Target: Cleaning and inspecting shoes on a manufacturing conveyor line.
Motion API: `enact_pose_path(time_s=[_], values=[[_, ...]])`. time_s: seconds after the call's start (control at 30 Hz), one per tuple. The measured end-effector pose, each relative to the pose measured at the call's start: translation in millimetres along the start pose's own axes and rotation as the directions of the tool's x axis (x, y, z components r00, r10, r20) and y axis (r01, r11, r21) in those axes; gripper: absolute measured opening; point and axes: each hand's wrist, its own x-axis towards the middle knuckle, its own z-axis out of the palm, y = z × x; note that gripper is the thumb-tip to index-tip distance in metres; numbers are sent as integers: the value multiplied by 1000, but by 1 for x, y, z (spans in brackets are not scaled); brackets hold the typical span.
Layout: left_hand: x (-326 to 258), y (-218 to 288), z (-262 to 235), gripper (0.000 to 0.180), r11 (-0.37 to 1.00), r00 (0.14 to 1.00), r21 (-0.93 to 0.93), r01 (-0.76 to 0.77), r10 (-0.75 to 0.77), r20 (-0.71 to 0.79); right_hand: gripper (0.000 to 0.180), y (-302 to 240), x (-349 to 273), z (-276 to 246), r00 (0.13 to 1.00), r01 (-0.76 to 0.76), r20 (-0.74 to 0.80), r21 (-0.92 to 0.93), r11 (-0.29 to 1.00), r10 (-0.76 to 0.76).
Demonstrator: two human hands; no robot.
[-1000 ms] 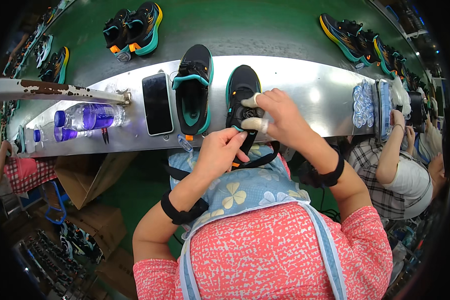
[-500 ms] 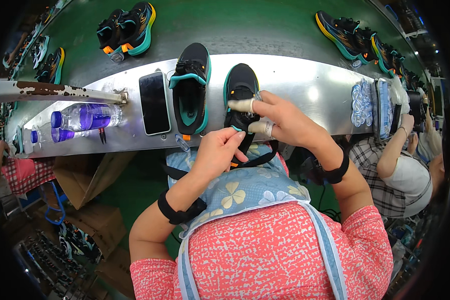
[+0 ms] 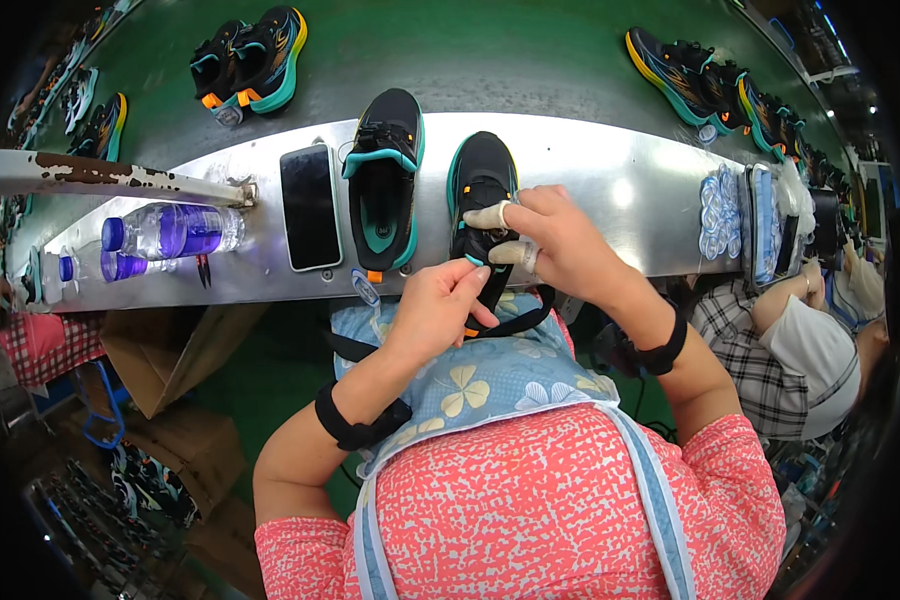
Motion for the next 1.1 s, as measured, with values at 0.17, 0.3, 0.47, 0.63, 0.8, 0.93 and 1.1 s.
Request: enact_pose_path(time_s=[0.17, 0.3, 0.47, 0.63, 0.8, 0.93, 1.1], values=[[-2, 6, 1, 27, 999, 999, 39, 19, -18, -27, 37, -4, -6, 17, 965, 32, -247, -233, 972, -91], [-9, 1, -5, 26, 1000, 999, 13, -22, 21, 46, 32, 12, 0, -3, 984, -135, -100, 140, 981, 149], [-21, -13, -7, 38, 717, 763, 577, -392, 603, -231, 44, 26, 2, -34, 935, -263, -174, 248, 932, 310], [25, -22, 12, 92, 668, 778, 658, -348, 597, -194, 35, -4, 16, -2, 998, -56, 41, 100, 993, 53], [42, -31, 7, 91, 643, 783, 653, -402, 611, -119, 28, 4, 21, -5, 991, -122, 85, 222, 967, 105], [41, -28, 8, 87, 674, 796, 630, -386, 588, -142, 37, 0, 20, -21, 980, -153, 164, 259, 954, 112], [39, -24, 10, 86, 687, 791, 624, -373, 587, -174, 46, 4, 4, -22, 992, -28, 126, 61, 998, 20]])
